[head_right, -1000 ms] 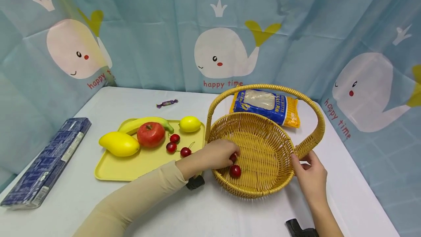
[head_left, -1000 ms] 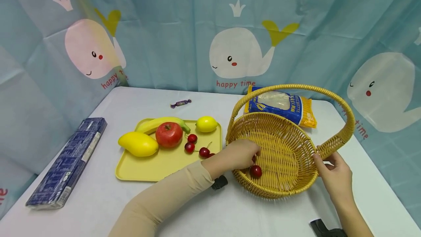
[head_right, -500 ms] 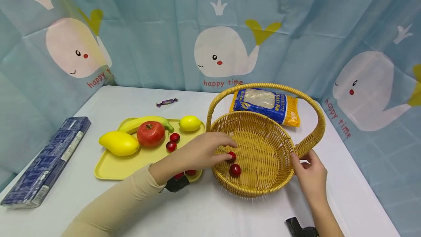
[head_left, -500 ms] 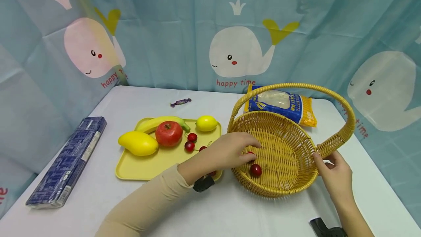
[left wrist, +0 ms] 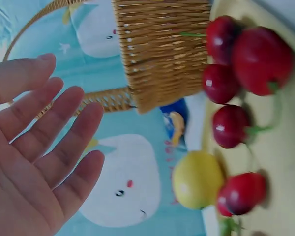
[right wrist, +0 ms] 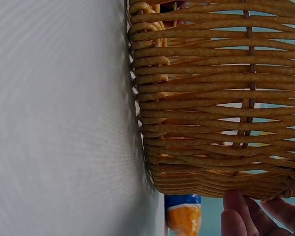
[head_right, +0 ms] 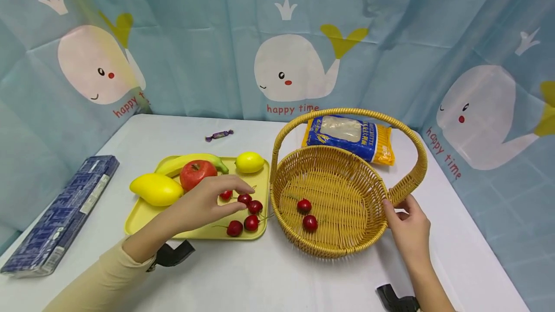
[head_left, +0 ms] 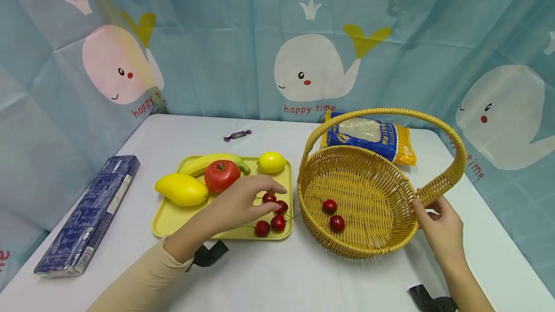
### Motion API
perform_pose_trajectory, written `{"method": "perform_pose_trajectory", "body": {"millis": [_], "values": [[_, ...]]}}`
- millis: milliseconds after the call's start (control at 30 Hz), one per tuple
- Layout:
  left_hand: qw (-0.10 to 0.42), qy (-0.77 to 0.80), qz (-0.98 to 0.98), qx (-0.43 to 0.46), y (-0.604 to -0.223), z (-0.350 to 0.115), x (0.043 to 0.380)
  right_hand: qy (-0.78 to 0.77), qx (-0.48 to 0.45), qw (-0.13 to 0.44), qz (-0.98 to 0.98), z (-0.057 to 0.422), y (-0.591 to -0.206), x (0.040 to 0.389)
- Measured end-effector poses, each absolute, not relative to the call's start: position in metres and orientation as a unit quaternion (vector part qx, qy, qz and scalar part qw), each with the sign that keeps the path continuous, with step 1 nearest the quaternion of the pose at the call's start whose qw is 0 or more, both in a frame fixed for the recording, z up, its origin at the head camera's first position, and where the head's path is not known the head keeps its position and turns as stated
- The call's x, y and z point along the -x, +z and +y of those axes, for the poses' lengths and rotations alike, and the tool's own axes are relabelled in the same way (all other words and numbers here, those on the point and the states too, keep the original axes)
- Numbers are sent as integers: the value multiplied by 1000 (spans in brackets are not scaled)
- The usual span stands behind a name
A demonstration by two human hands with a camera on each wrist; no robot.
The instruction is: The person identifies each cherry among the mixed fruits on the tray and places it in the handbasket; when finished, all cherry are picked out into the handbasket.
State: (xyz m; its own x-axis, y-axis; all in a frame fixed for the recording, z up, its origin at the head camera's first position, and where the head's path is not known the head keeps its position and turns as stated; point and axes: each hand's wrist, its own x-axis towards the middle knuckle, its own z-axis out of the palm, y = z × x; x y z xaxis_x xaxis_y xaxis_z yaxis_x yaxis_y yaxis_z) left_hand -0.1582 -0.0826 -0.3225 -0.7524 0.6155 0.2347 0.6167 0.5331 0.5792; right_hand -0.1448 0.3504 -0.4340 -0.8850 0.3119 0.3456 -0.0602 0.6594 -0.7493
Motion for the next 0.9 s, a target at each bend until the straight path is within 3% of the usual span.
{"method": "perform_pose_trajectory", "body": {"millis": [233, 500, 900], "values": [[-63, -368, -869, 325, -345, -103, 159, 426, 82, 216, -875, 323, -399, 129], [-140, -341, -874, 317, -371, -110, 160, 416, 80, 223, -878, 342, -425, 140], [-148, -326, -873, 331, -388, -104, 159, 425, 94, 214, -875, 315, -391, 125]]}}
